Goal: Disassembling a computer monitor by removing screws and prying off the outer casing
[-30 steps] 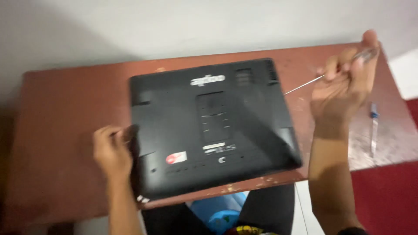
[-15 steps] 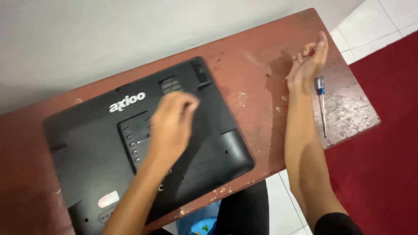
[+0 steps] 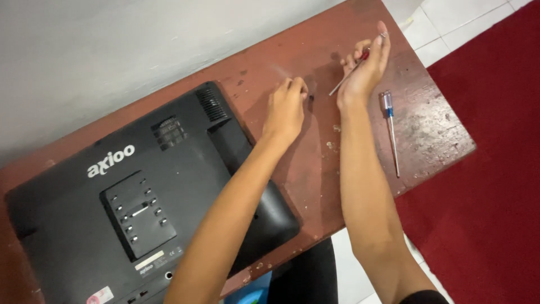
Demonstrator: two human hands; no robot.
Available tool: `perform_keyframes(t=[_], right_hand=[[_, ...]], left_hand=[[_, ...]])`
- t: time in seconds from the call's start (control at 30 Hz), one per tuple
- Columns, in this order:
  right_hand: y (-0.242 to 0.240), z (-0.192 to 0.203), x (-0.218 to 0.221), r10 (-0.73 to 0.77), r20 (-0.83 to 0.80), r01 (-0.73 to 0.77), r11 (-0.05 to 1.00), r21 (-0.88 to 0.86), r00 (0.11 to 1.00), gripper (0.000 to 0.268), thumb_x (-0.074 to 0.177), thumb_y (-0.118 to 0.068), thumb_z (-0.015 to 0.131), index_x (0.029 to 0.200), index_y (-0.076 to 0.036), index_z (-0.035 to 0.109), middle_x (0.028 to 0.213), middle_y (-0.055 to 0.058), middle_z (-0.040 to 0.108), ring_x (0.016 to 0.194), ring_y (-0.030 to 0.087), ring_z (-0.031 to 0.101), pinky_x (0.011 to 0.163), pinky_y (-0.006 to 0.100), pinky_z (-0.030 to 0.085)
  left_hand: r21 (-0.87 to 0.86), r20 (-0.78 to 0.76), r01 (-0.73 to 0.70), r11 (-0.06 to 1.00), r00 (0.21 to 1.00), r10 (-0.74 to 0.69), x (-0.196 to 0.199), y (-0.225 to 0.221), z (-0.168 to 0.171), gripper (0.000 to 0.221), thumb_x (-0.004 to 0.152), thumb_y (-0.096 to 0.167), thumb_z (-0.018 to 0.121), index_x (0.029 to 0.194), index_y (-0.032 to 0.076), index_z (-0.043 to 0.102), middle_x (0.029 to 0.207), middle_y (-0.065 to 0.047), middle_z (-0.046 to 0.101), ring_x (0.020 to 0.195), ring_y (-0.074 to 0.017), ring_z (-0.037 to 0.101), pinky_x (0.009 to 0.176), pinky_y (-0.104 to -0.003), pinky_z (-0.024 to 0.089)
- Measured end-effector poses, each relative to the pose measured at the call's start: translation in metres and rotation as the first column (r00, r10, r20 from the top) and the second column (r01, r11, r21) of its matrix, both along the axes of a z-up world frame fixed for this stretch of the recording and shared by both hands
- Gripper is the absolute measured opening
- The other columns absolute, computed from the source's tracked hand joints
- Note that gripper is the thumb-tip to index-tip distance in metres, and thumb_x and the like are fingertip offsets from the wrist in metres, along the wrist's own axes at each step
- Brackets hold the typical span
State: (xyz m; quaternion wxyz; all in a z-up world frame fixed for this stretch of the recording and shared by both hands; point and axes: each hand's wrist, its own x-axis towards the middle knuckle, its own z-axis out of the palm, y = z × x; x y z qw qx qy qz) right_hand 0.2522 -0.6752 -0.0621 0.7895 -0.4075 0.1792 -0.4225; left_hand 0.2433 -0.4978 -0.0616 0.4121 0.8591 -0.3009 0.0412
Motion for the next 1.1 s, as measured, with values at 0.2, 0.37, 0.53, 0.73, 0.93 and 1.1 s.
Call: perform_keyframes(t=[0.2, 0.37, 0.53, 0.73, 0.93, 1.1], right_hand=[[0.003, 0.004, -0.001, -0.006, -0.037, 0.003, 0.997, -0.071, 0.999, 0.033, 0.111, -0.023, 0.05, 0.141, -0.013, 0.06, 0.075, 0.0, 0.054, 0.058, 0.01, 0.041, 0.057, 0.028, 0.039], [0.0, 0.008, -0.002, -0.01, 0.004, 0.01, 1.0, -0.014, 1.0, 0.034, 0.109, -0.024, 0.051, 0.14, -0.014, 0.059, 0.073, 0.002, 0.051, 0.056, 0.012, 0.039, 0.058, 0.032, 0.041], [0.003, 0.015, -0.004, 0.002, 0.012, -0.002, 1.0, -0.009, 1.0, 0.029, 0.108, -0.024, 0.052, 0.133, -0.015, 0.06, 0.074, 0.002, 0.049, 0.056, 0.012, 0.036, 0.059, 0.033, 0.04], [-0.008, -0.008, -0.002, 0.036, -0.055, -0.047, 0.975, -0.218, 0.998, 0.028, 0.11, -0.02, 0.048, 0.137, -0.016, 0.055, 0.076, 0.004, 0.048, 0.056, 0.013, 0.04, 0.05, 0.029, 0.04], [0.012, 0.008, -0.048, 0.04, -0.185, -0.091, 0.956, -0.279, 0.982, 0.018, 0.113, -0.013, 0.053, 0.129, -0.019, 0.058, 0.076, 0.001, 0.043, 0.06, 0.009, 0.041, 0.047, 0.025, 0.031], [0.035, 0.016, -0.113, -0.126, -0.252, -0.098, 0.69, -0.718, 0.959, 0.016, 0.115, -0.008, 0.053, 0.13, -0.007, 0.046, 0.088, 0.006, 0.054, 0.075, 0.016, 0.055, 0.066, 0.029, 0.046]], left_hand=[[0.02, -0.091, 0.044, 0.999, 0.995, -0.042, -0.004, 0.006, 0.016, 0.017, 0.098, -0.007, 0.053, 0.105, 0.008, 0.057, 0.098, -0.013, 0.058, 0.09, -0.036, 0.056, 0.07, -0.05, 0.042], [-0.163, -0.009, 0.03, 0.986, 0.999, -0.032, -0.039, 0.048, 0.063, 0.019, 0.097, 0.003, 0.054, 0.116, 0.008, 0.057, 0.114, -0.011, 0.062, 0.105, -0.0329, 0.061, 0.092, -0.044, 0.046], [-0.094, 0.154, 0.022, 0.995, 0.988, -0.008, -0.132, 0.136, 0.13, 0.018, 0.106, 0.017, 0.054, 0.115, 0.004, 0.062, 0.116, -0.013, 0.062, 0.107, -0.0346, 0.058, 0.099, -0.044, 0.044], [0.253, 0.318, -0.435, 0.864, 0.881, 0.35, -0.222, 0.232, 0.113, 0.027, 0.101, 0.034, 0.061, 0.119, 0.014, 0.066, 0.137, -0.008, 0.061, 0.129, -0.033, 0.057, 0.106, -0.049, 0.041], [0.211, 0.272, -0.564, 0.798, 0.818, 0.506, -0.241, 0.258, 0.1, 0.045, 0.1, 0.041, 0.062, 0.129, 0.007, 0.061, 0.149, -0.015, 0.052, 0.137, -0.0401, 0.051, 0.112, -0.055, 0.041], [0.199, 0.384, -0.596, 0.778, 0.778, 0.497, -0.244, 0.262, 0.103, 0.043, 0.102, 0.042, 0.06, 0.126, 0.006, 0.062, 0.141, -0.016, 0.056, 0.129, -0.0375, 0.055, 0.111, -0.054, 0.044]])
